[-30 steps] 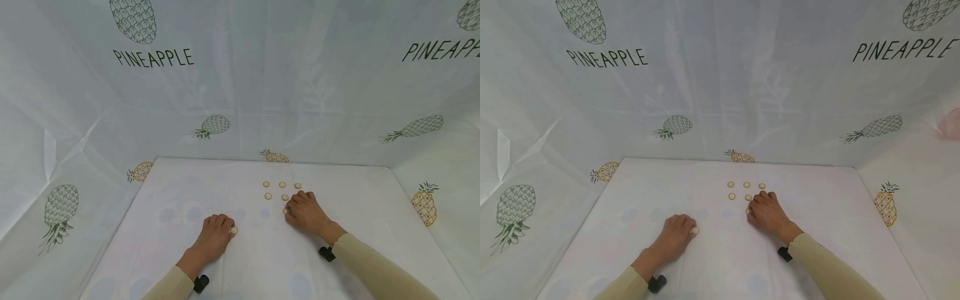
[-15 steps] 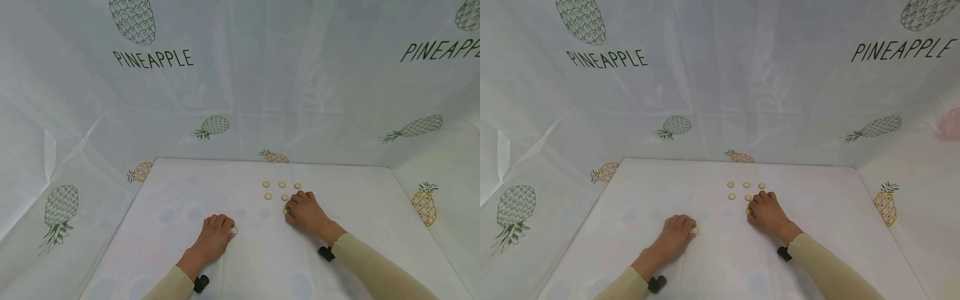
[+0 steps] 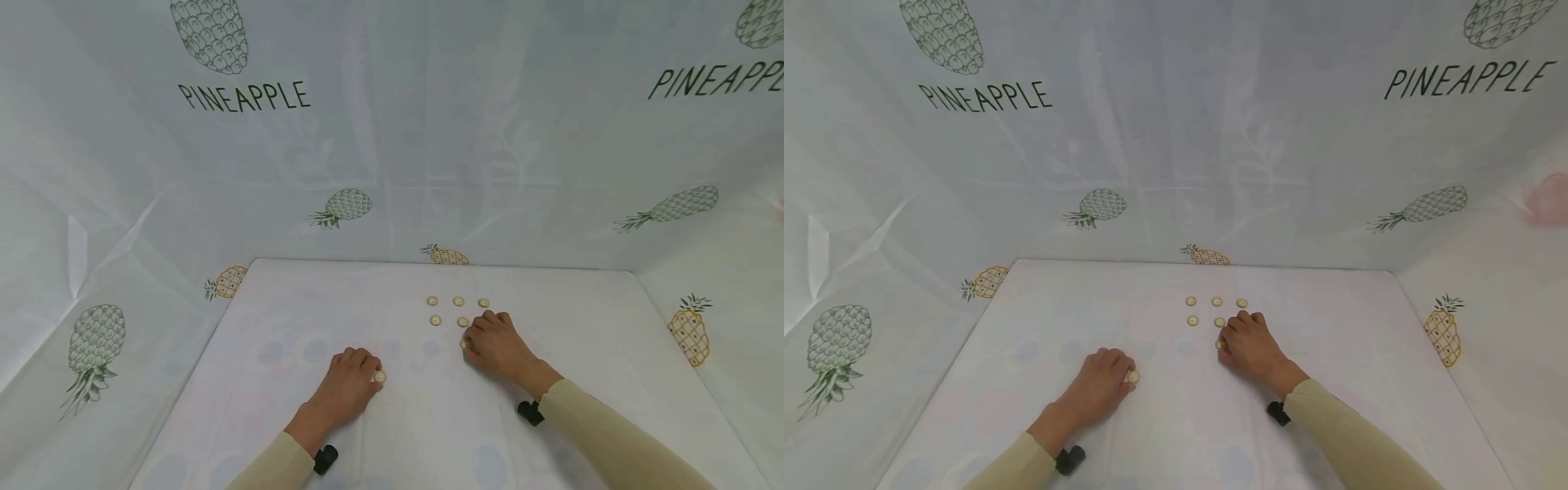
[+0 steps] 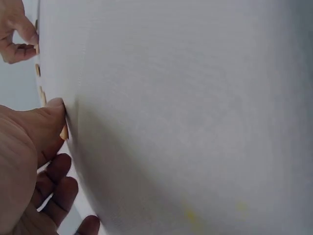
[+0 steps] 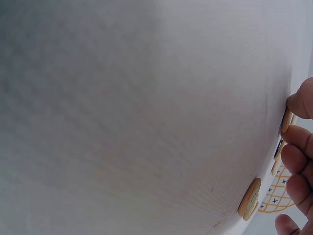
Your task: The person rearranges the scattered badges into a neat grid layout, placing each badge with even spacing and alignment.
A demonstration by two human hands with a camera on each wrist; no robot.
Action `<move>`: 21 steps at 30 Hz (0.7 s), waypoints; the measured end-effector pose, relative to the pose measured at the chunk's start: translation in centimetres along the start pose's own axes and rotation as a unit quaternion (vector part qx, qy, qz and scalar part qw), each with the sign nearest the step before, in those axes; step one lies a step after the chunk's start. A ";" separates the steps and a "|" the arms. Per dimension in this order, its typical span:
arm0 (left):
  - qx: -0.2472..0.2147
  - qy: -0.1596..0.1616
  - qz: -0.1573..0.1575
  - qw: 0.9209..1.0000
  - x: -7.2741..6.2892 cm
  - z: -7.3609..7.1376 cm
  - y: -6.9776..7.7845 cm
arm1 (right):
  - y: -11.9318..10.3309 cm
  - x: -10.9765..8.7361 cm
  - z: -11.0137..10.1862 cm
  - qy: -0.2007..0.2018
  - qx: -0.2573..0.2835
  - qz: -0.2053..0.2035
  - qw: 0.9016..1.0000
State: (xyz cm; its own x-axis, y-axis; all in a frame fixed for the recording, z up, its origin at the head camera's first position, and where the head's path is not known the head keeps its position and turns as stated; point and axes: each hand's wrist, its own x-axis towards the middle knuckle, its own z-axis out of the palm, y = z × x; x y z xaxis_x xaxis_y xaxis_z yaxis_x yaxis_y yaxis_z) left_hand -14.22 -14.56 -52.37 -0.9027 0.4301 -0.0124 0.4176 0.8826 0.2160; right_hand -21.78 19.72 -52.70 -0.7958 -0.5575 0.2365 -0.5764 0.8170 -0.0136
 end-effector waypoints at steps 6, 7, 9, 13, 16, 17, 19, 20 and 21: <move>0.035 0.004 0.026 0.999 0.0 -0.4 0.0 | -0.2 0.1 -0.1 0.003 0.000 0.004 1.000; 0.041 0.006 0.029 0.999 0.0 -0.5 0.0 | -0.2 0.1 -0.1 0.001 0.000 0.005 1.000; 0.055 0.012 0.035 0.998 -0.1 -0.6 0.0 | -0.2 0.1 0.0 -0.001 -0.002 0.006 1.000; 0.076 0.029 0.045 0.996 -0.1 -0.5 -0.3 | -0.1 0.1 0.1 -0.005 -0.010 0.008 1.000; 0.081 0.038 0.048 0.995 0.0 -0.4 -0.4 | 0.0 0.1 0.1 -0.008 -0.014 0.009 1.000; 0.079 0.039 0.046 0.995 0.0 -0.4 -0.4 | 0.0 0.1 0.1 -0.008 -0.014 0.009 1.000; 0.075 0.040 0.044 0.995 0.0 -0.4 -0.4 | 0.0 0.0 0.1 -0.007 -0.012 0.008 1.000; 0.072 0.040 0.043 0.996 0.0 -0.5 -0.4 | 0.0 0.0 0.1 -0.007 -0.011 0.008 1.000; 0.068 0.041 0.044 0.996 0.0 -0.5 -0.4 | 0.1 0.0 0.1 -0.006 -0.010 0.007 1.000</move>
State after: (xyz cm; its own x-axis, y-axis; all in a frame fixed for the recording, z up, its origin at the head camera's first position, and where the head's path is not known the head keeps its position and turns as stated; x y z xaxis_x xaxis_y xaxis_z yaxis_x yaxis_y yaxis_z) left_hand -14.41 -15.00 -51.98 -0.8654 0.4945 0.0809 0.5001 0.8624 0.0787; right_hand -21.88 19.73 -52.83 -0.8058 -0.5482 0.2239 -0.5619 0.8272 0.0033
